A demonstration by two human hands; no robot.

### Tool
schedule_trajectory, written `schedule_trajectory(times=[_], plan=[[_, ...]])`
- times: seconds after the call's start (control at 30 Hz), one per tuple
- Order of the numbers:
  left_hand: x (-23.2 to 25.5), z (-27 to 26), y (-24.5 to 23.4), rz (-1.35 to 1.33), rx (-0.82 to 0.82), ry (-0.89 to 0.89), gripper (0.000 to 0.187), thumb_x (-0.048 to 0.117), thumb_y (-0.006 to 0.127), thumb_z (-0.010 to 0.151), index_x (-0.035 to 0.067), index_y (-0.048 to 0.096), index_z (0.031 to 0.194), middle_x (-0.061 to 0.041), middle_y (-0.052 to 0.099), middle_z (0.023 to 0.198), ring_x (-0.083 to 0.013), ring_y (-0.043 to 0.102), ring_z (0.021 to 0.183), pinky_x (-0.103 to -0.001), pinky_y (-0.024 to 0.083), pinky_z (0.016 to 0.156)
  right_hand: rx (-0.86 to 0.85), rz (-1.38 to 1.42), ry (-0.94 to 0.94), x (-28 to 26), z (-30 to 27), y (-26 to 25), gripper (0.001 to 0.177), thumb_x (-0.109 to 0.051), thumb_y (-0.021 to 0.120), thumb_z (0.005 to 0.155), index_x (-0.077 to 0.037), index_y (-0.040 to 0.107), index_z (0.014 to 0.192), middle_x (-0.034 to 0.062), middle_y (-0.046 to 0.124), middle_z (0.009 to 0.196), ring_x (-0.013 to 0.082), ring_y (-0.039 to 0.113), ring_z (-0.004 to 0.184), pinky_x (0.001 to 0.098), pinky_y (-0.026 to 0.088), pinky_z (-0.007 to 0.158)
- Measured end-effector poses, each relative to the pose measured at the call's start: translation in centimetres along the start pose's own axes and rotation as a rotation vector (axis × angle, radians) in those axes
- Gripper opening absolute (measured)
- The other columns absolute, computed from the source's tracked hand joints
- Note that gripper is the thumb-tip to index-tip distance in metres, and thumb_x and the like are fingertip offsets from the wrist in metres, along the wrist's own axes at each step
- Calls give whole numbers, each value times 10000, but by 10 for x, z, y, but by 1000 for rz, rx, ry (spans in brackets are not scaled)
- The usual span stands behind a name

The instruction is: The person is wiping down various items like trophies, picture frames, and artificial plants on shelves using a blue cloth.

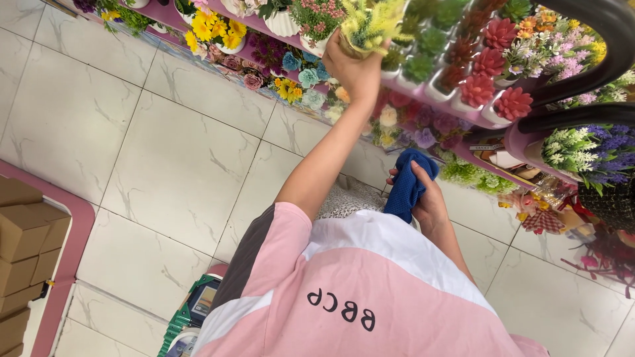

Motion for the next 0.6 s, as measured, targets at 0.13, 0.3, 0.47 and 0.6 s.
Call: schedule_trajectory(times=[0.13, 0.3, 0.47, 0.6], plan=[[20, -5, -18, -125, -133, -80, 1033, 402, 921, 688, 22, 345, 1457, -212, 330, 1410, -326, 434, 1256, -473, 424, 1077, -40, 2, -5, 0, 5, 1, 547, -433, 646, 965, -18, 584, 1317, 167, 725, 1136, 319, 714, 1037, 400, 593, 778], [37, -15, -55, -434, -285, -106, 936, 321, 915, 757, 33, 333, 1431, -194, 423, 1364, -308, 533, 1234, -446, 496, 1088, -158, 15, -59, -21, -8, 30, 627, -497, 555, 982, -37, 533, 1407, 185, 696, 1248, 340, 695, 1114, 410, 579, 832], [52, -22, -96, -633, -606, -323, 1002, 77, 912, 686, 46, 273, 1457, -215, 564, 1357, -311, 612, 1251, -398, 513, 1072, -396, 185, -279, -60, -31, 71, 651, -426, 511, 974, -37, 441, 1491, 191, 594, 1396, 365, 643, 1251, 498, 553, 1044], [62, -44, -123, -776, -776, -375, 821, -24, 874, 746, -42, 449, 1448, -187, 629, 1333, -281, 653, 1216, -407, 587, 1010, -413, 225, -451, -63, -30, 86, 639, -376, 550, 1006, -24, 434, 1526, 169, 582, 1434, 327, 616, 1292, 475, 521, 1126]])
Point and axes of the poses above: each hand's wrist, its own z-axis towards the middle knuckle, its own y-axis out of the palm, x = y × z, the point moved 2 cm from there along z, towards the middle knuckle
